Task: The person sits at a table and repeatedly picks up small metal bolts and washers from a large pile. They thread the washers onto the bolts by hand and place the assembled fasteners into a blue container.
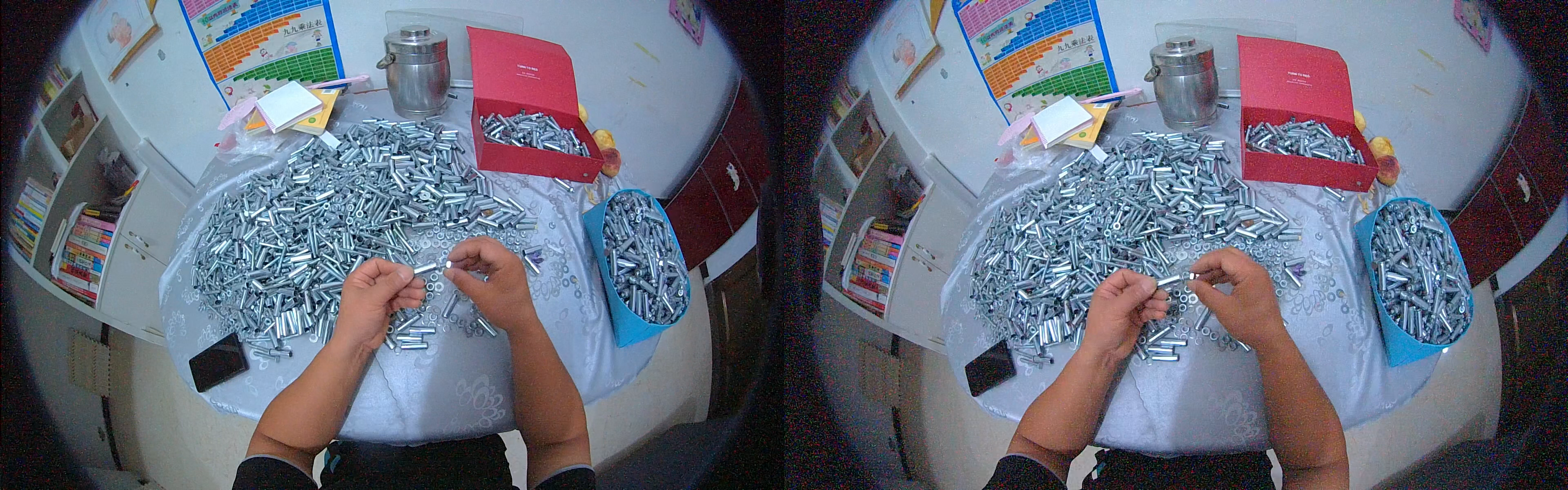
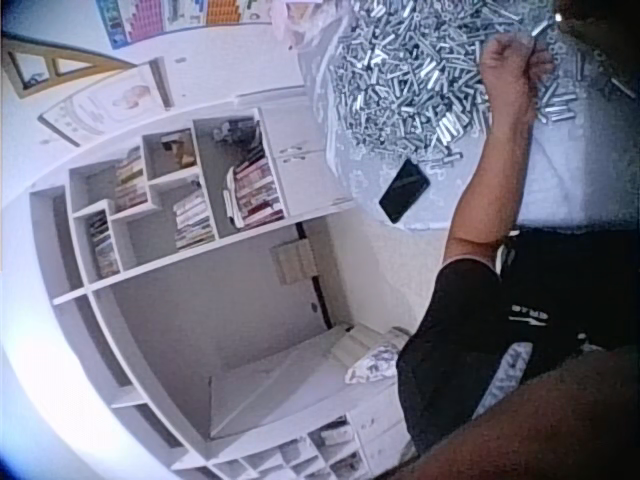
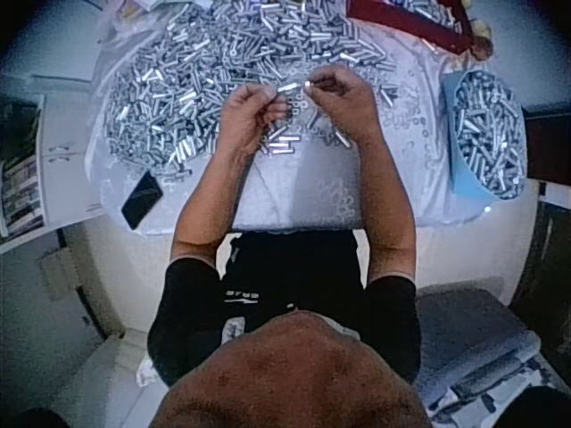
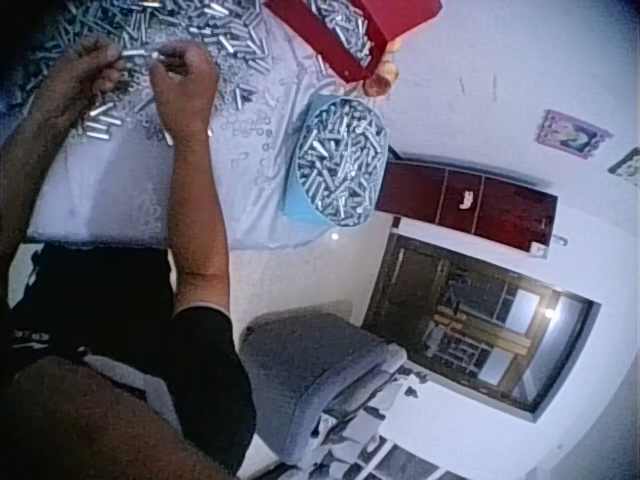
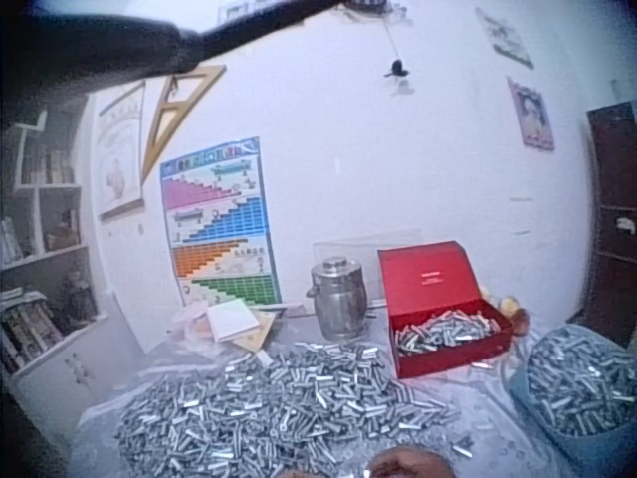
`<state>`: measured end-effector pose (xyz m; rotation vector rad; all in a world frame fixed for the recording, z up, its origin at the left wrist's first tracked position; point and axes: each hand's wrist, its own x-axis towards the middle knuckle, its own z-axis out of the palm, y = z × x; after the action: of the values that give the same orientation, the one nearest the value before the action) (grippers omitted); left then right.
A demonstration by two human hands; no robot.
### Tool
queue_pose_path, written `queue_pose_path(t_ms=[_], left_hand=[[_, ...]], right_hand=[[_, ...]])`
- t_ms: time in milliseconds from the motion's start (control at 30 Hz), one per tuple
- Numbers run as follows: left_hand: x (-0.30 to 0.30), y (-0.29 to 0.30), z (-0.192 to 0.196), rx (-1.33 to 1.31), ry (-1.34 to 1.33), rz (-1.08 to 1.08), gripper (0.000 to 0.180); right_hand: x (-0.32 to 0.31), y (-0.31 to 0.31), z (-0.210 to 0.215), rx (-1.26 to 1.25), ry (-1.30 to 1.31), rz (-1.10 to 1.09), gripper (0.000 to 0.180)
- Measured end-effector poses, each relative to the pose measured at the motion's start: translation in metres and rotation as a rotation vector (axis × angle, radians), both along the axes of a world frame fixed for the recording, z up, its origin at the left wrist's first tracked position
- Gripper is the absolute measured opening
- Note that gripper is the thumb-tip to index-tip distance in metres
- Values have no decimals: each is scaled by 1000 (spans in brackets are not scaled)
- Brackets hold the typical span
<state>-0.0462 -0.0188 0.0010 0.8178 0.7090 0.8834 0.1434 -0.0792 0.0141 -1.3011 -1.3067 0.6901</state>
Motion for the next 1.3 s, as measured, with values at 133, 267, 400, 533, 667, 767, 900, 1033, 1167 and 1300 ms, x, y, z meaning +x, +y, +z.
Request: queue_pose_path(t_ms=[133, 267, 400, 533, 667, 767, 900, 1033, 1167, 1300], left_hand=[[-1, 1, -2, 22, 7, -1, 8], [-2, 1, 0, 25, 4, -6, 8], [-2, 2, -1, 34, -7, -13, 9], [-3, 2, 0, 51, 1, -14, 9], [-3, 1, -2, 68, 7, -25, 8], [-2, 0, -2, 96, 32, -33, 7], [-1, -1, -2, 91, 31, -32, 7], [-1, 1, -4, 70, 23, -4, 8], [-1, 0, -2, 82, 16, -18, 8], [-1, 1, -3, 71, 15, -11, 8]], right_hand=[[1, 0, -1, 46, -59, 11, 20], [1, 0, -2, -32, 45, 31, 21], [3, 0, -6, -67, 97, 63, 22], [1, 1, -6, -74, 119, 70, 15], [-2, 2, -11, -166, 67, 37, 19], [-3, 2, -11, -291, -45, -14, 28], [-8, 2, -4, -251, 32, -114, 33], [-11, 1, -2, -78, 106, -49, 31], [-1, 0, -1, -246, -80, -26, 25], [-7, 0, -2, -189, 79, -2, 28]])
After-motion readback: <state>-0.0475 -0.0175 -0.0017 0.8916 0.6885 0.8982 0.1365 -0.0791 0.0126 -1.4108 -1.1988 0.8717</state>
